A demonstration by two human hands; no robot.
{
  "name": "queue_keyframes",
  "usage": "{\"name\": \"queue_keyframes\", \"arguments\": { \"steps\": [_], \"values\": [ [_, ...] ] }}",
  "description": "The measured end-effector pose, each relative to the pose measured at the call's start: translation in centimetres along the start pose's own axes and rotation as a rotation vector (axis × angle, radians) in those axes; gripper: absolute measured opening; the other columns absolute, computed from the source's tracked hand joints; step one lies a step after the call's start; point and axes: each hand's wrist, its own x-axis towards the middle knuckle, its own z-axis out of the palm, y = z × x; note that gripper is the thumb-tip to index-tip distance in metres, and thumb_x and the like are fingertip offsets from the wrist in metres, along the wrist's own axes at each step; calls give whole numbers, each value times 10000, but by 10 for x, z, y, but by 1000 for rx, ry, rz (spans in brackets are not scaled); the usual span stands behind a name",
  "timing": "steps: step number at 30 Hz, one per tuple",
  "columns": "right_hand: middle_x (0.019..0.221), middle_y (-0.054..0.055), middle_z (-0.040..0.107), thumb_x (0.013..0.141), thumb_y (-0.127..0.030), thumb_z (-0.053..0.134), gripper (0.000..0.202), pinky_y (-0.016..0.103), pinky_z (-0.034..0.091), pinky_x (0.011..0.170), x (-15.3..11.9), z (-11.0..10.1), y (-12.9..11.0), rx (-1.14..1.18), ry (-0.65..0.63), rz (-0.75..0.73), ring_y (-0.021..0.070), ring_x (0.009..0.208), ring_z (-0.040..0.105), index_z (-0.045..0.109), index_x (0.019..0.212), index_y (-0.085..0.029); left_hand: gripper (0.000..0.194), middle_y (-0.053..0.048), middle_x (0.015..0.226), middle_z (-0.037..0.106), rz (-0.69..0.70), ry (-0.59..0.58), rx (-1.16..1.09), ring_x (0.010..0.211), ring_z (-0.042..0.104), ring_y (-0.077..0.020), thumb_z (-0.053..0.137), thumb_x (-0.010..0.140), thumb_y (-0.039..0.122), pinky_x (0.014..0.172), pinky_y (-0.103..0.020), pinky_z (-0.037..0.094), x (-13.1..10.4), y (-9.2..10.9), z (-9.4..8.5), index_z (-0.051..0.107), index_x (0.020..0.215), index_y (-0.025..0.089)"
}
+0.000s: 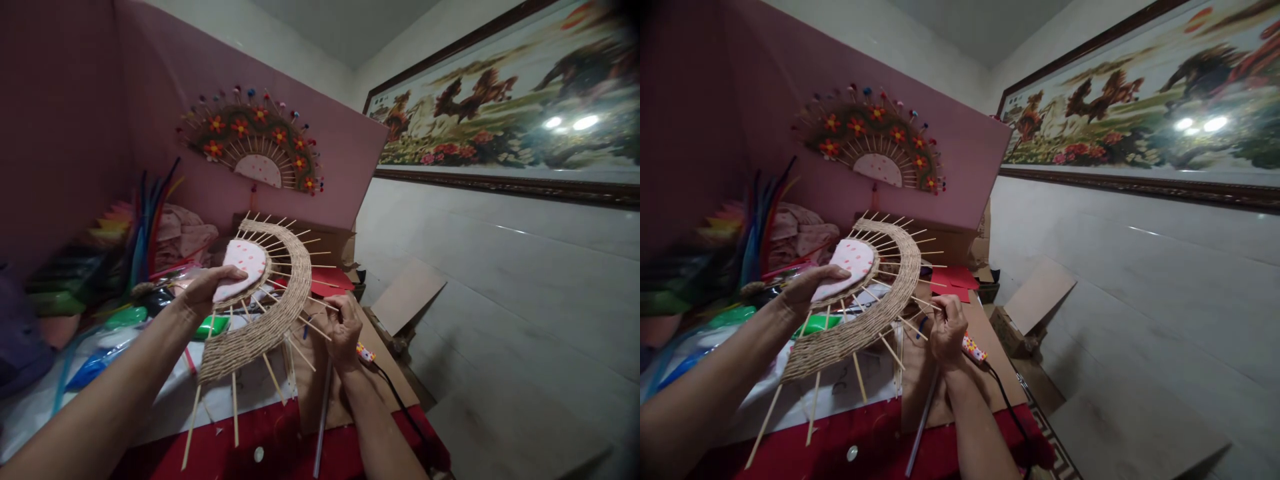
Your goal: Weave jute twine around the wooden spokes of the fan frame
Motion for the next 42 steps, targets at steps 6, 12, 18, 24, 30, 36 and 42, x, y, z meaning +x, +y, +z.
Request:
{"name": "queue_keyframes", "arguments": {
  "steps": [6,12,18,24,30,36,42],
  "values": [
    [750,16,572,842,-248,527,119,262,445,664,-1,5,1,99,-3,100,141,706,555,583,777,-166,478,-111,530,662,-37,19,32,386,603,-257,499,629,-24,325,-328,507,-5,-7,12,640,1069,99],
    [788,32,615,825,-266,556,117,283,449,690,-5,7,3,52,-38,61,160,749,568,622,839,-170,429,-115,559,670,-59,-19,30,409,618,-270,514,623,-30,339,-349,521,-2,-14,11,661,1007,94],
    [778,30,599,848,-297,523,156,270,441,692,-2,5,-1,37,21,161,155,746,571,591,813,-161,401,-155,595,679,-20,-41,58,425,627,-276,516,618,-20,351,-347,528,-1,-7,5,652,990,37],
    [698,9,583,828,-352,549,209,243,417,635,1,4,-2,27,55,261,137,663,537,574,766,-154,366,-150,572,677,-42,-37,84,417,626,-256,482,636,-1,367,-314,530,-5,-3,6,648,961,11],
    [699,-1,560,827,-334,555,186,239,413,625,-3,5,0,90,-29,261,130,653,525,571,761,-161,299,-150,598,686,-58,-70,143,407,617,-225,520,635,34,355,-278,516,-1,-1,-1,648,904,3],
    [698,-1,565,811,-295,582,145,238,417,620,-4,6,-6,166,-65,226,125,650,525,587,745,-166,267,-160,642,698,-47,-46,148,445,632,-226,539,618,63,392,-293,537,5,-2,-8,652,856,17],
    [762,22,586,830,-272,552,119,243,452,642,-6,7,-10,297,-210,264,135,710,561,605,811,-167,280,-166,660,700,-17,-44,130,482,646,-235,562,600,67,433,-297,551,6,-3,-12,653,861,18]
  ]
}}
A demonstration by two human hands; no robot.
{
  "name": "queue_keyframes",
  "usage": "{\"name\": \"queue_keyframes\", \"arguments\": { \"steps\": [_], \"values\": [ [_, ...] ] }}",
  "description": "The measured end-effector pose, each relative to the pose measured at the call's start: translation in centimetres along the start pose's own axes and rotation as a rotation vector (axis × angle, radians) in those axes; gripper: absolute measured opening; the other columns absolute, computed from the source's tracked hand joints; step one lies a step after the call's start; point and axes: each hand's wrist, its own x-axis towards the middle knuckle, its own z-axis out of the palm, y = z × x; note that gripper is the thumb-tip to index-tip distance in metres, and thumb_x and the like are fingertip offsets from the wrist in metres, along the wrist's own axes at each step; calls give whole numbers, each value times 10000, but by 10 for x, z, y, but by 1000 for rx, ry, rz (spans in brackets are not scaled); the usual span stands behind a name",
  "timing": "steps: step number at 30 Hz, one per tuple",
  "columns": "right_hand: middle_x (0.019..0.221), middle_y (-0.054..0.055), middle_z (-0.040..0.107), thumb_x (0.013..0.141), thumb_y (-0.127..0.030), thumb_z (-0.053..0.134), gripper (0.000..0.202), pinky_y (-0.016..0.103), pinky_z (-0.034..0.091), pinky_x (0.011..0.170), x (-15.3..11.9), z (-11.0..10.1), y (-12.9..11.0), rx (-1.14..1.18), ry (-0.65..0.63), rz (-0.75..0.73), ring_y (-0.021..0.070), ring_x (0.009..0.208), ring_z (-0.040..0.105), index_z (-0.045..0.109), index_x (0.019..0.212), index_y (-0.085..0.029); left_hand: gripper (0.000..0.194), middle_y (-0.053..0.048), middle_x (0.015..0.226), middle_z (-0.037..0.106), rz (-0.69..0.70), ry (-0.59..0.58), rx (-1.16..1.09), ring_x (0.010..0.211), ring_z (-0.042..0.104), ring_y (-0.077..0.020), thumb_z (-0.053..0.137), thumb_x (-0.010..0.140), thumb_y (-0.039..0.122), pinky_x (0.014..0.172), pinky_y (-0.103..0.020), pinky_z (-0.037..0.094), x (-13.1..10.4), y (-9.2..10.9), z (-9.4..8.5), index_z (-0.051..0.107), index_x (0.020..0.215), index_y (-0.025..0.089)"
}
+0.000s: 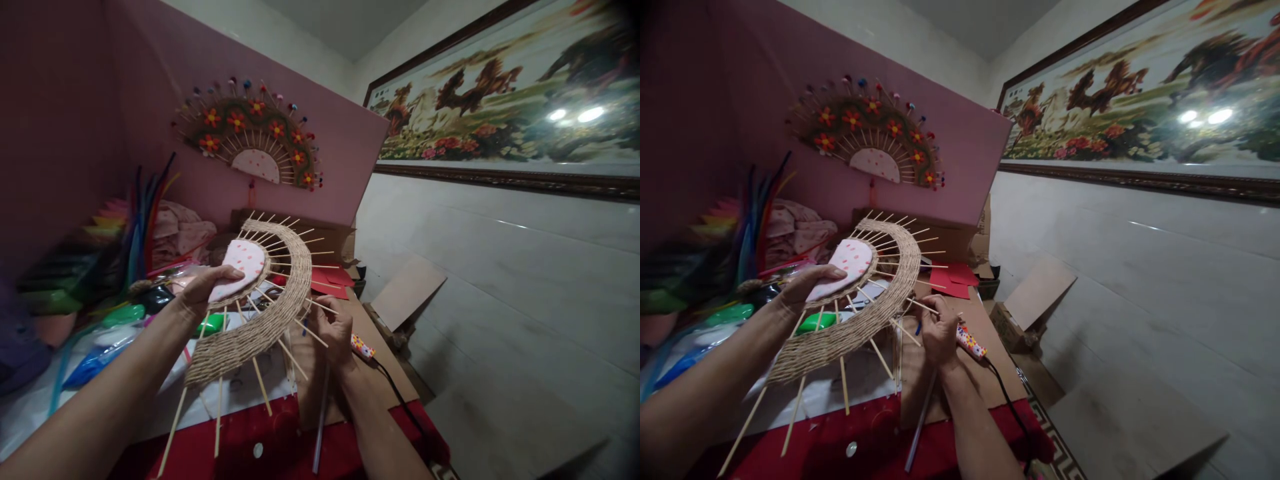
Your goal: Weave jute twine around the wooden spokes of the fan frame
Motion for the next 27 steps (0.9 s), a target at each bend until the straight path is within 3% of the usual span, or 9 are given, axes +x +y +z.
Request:
{"name": "queue_keyframes", "arguments": {
  "steps": [3,5,8,11,13,16,19,24,27],
  "values": [
    [816,38,603,840,-257,537,133,265,463,712,1,1,-3,-31,-101,-69,148,777,575,639,834,-172,305,-153,660,701,38,17,-9,484,645,-232,558,590,56,444,-300,555,-2,2,1,655,877,24],
    [860,52,622,853,-236,508,157,282,464,744,1,-1,-6,-83,-103,-94,158,817,585,651,870,-173,327,-146,667,704,43,35,-8,473,641,-227,549,588,51,434,-299,551,-3,5,1,657,895,28],
    [898,64,626,879,-208,438,200,316,468,756,-1,-8,-15,-155,113,-128,173,843,592,620,955,-175,333,-142,649,699,39,52,8,466,639,-226,546,589,51,431,-294,549,-5,8,1,661,900,28],
    [948,72,581,880,-187,384,245,373,457,783,-6,-15,-28,-240,311,-350,197,895,564,586,1019,-193,310,-132,625,692,48,52,41,470,639,-221,558,594,57,439,-281,546,-5,8,0,672,882,47],
    [997,79,540,863,-203,400,273,412,432,813,-8,-17,-35,-338,271,-527,218,940,527,586,1062,-218,284,-123,624,694,48,61,64,469,635,-211,566,601,65,434,-266,539,-6,8,0,682,860,72],
    [1073,75,512,839,-247,471,269,451,369,869,-8,-16,-41,-534,119,-610,248,1012,468,619,1063,-262,226,-111,616,695,44,83,93,467,627,-201,581,602,73,440,-264,538,-8,6,3,689,799,101],
    [1112,63,516,849,-278,478,270,464,321,903,-7,-16,-42,-625,16,-577,259,1061,431,627,1074,-284,176,-111,629,698,58,99,114,477,625,-201,600,593,82,457,-279,543,-11,5,5,684,746,105],
    [1154,67,491,921,-336,264,404,482,293,956,-5,-21,-47,-503,-124,-464,250,1126,390,618,1104,-267,135,-116,630,695,80,102,174,496,627,-201,625,580,86,479,-271,541,-11,4,5,680,702,106],
    [1193,56,469,921,-363,266,411,493,260,986,-3,-22,-50,-520,-184,-444,253,1162,354,630,1093,-278,159,-132,643,697,63,72,180,499,629,-207,623,563,67,484,-273,542,-7,4,2,685,708,92]
  ]
}}
